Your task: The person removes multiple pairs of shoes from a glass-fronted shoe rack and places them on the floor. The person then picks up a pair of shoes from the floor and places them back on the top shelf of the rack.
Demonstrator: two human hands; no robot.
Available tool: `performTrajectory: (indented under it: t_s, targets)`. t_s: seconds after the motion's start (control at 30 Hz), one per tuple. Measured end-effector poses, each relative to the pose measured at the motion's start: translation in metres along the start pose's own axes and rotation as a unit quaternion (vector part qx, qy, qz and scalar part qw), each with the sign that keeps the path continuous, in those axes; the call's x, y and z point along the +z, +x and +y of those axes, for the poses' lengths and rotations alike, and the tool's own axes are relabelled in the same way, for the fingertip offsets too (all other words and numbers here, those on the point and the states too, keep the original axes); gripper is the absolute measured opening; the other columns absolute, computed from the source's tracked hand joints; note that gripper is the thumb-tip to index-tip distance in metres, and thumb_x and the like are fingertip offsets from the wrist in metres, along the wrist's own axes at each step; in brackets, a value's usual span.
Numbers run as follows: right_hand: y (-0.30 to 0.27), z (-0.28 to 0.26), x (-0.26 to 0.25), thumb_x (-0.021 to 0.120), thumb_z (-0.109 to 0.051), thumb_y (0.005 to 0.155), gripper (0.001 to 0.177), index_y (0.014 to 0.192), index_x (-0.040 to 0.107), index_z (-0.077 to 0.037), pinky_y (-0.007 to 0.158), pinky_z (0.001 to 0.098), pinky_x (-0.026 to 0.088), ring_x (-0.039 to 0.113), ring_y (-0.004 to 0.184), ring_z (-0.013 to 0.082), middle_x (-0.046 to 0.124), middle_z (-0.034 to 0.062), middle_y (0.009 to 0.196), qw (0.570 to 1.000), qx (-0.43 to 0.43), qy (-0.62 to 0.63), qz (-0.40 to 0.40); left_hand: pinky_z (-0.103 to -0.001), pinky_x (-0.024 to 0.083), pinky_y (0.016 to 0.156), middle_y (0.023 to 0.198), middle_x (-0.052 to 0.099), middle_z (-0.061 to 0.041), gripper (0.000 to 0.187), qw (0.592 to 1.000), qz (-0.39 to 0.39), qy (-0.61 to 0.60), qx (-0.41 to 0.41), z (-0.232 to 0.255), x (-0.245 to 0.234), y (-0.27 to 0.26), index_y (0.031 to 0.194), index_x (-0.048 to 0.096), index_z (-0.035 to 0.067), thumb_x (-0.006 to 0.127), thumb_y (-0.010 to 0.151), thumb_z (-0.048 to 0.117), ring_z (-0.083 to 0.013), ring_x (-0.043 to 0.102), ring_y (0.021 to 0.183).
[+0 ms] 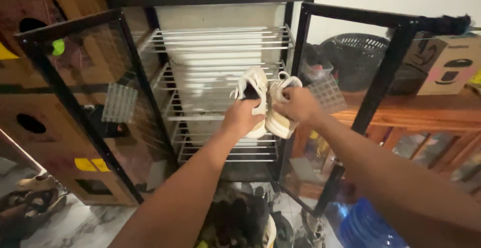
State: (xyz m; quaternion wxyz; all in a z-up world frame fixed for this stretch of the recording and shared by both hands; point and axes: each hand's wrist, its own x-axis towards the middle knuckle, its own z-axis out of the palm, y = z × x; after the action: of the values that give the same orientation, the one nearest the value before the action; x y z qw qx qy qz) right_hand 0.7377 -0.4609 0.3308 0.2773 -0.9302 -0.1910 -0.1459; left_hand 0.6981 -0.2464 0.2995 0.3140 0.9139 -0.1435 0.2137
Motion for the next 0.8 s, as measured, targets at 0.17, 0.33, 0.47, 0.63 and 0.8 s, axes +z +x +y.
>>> performTrajectory:
  t_s: [0.17,0.33,0.47,0.63,0.8]
  targets:
    - [0.056,0.006,0.002,0.081,-0.038,0.073,0.057,0.115,0.073,0.0,0.082,0.0425,0.059,0.076,0.089,0.036,0.075,0.0239,0.099,0.998,-0.037,0.013,0.039,-0.047,0.058,0.084,0.102,0.075,-0.019,0.043,0.997,0.064,0.002,0.047,-0.014,-0.007,0.049,0.115,0.076,0.014,0.079,0.075,0.03,-0.0392,0.071,0.096]
    - [0.111,0.018,0.013,0.08,-0.038,0.069,0.058,0.115,0.073,-0.002,0.08,0.0427,0.059,0.076,0.088,0.0357,0.075,0.0233,0.097,0.998,-0.036,0.027,0.044,-0.045,0.057,0.085,0.103,0.074,-0.019,0.043,0.999,0.038,0.001,0.003,-0.034,-0.002,0.099,0.116,0.077,0.017,0.078,0.076,0.032,-0.0383,0.07,0.097]
    - [0.158,0.028,0.013,0.078,-0.037,0.071,0.049,0.109,0.077,-0.006,0.08,0.0449,0.058,0.074,0.087,0.0376,0.075,0.0216,0.094,0.998,-0.032,0.005,0.045,-0.046,0.056,0.086,0.103,0.074,-0.019,0.045,0.998,0.051,0.013,0.022,-0.053,0.008,0.146,0.118,0.076,0.017,0.078,0.076,0.033,-0.0382,0.07,0.097]
    - [0.218,0.036,0.001,0.077,-0.036,0.073,0.044,0.107,0.077,-0.008,0.078,0.0472,0.057,0.073,0.085,0.0388,0.075,0.0208,0.093,0.996,-0.066,-0.013,0.053,-0.046,0.056,0.085,0.102,0.074,-0.019,0.045,0.995,0.082,0.028,0.042,-0.068,0.014,0.212,0.117,0.075,0.014,0.078,0.076,0.033,-0.0384,0.07,0.096]
    - [0.269,0.044,-0.013,0.075,-0.035,0.074,0.039,0.104,0.078,-0.011,0.08,0.0481,0.057,0.071,0.089,0.0391,0.075,0.0186,0.093,0.995,-0.067,-0.047,0.057,-0.049,0.054,0.084,0.099,0.074,-0.019,0.04,0.991,0.086,0.089,0.055,-0.069,0.013,0.277,0.114,0.077,0.014,0.079,0.079,0.031,-0.0406,0.068,0.093]
